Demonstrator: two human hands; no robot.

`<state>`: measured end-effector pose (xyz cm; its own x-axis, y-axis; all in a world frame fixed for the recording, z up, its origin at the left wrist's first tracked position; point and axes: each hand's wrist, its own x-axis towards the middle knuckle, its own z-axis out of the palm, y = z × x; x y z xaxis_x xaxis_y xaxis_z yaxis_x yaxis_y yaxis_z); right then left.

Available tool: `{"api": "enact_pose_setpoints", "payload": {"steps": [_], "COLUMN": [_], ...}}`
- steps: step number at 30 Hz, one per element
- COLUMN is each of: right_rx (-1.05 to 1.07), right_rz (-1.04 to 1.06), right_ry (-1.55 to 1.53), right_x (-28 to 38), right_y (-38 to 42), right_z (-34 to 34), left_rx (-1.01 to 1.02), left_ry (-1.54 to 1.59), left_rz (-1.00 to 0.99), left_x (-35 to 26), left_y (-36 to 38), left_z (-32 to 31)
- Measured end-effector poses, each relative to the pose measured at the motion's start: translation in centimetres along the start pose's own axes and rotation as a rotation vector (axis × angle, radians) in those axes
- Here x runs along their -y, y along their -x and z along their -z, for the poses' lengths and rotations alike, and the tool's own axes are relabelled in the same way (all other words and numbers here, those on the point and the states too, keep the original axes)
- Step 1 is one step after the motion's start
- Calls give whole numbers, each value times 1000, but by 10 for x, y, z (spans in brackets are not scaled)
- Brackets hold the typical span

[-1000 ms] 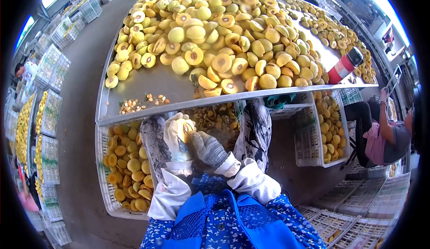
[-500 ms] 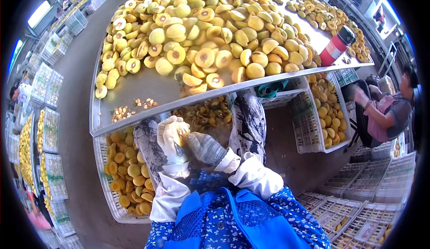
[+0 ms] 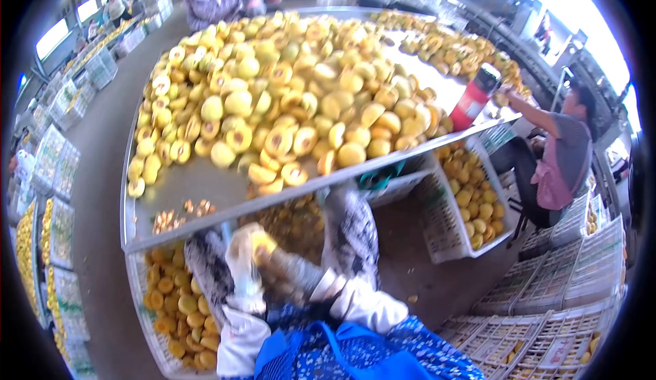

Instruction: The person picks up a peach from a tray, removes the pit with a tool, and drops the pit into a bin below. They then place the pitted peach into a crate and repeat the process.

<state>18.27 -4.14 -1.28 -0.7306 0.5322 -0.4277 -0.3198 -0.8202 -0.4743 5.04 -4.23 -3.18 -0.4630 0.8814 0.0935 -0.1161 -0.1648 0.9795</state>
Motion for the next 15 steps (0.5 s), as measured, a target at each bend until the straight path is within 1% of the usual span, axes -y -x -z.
{"api": "enact_pose_setpoints", "payload": {"steps": [1,3,5,8,9,11,12,13,15], "right_rx": [112,572,715,292,319,381,405,549,381], "right_rz": [-33,-120,-250,-304,-287,-248,-329,-414,-310], "right_ry": [-303,-385,-71,354,272,104,129,9,-123], "right_x": [-26,-19,1,26,18,7,9,8,-43], "right_y": [-27,-32,-12,0,-5,-13,-9,-1,-27], "right_z": [31,46,45,31,41,47,53,47,67], "left_rx": [-33,-77,-63,55,89,123,141,149,157], "left_ry": [75,150,158,98,82,134,161,266,470], "left_rz": [93,89,71,21,-10,6,12,61,168], "left_x": [8,20,20,11,11,5,1,-6,-21], "left_y": [3,2,3,7,8,10,11,13,18], "left_z": [1,3,2,0,0,-2,-5,-8,-14]}}
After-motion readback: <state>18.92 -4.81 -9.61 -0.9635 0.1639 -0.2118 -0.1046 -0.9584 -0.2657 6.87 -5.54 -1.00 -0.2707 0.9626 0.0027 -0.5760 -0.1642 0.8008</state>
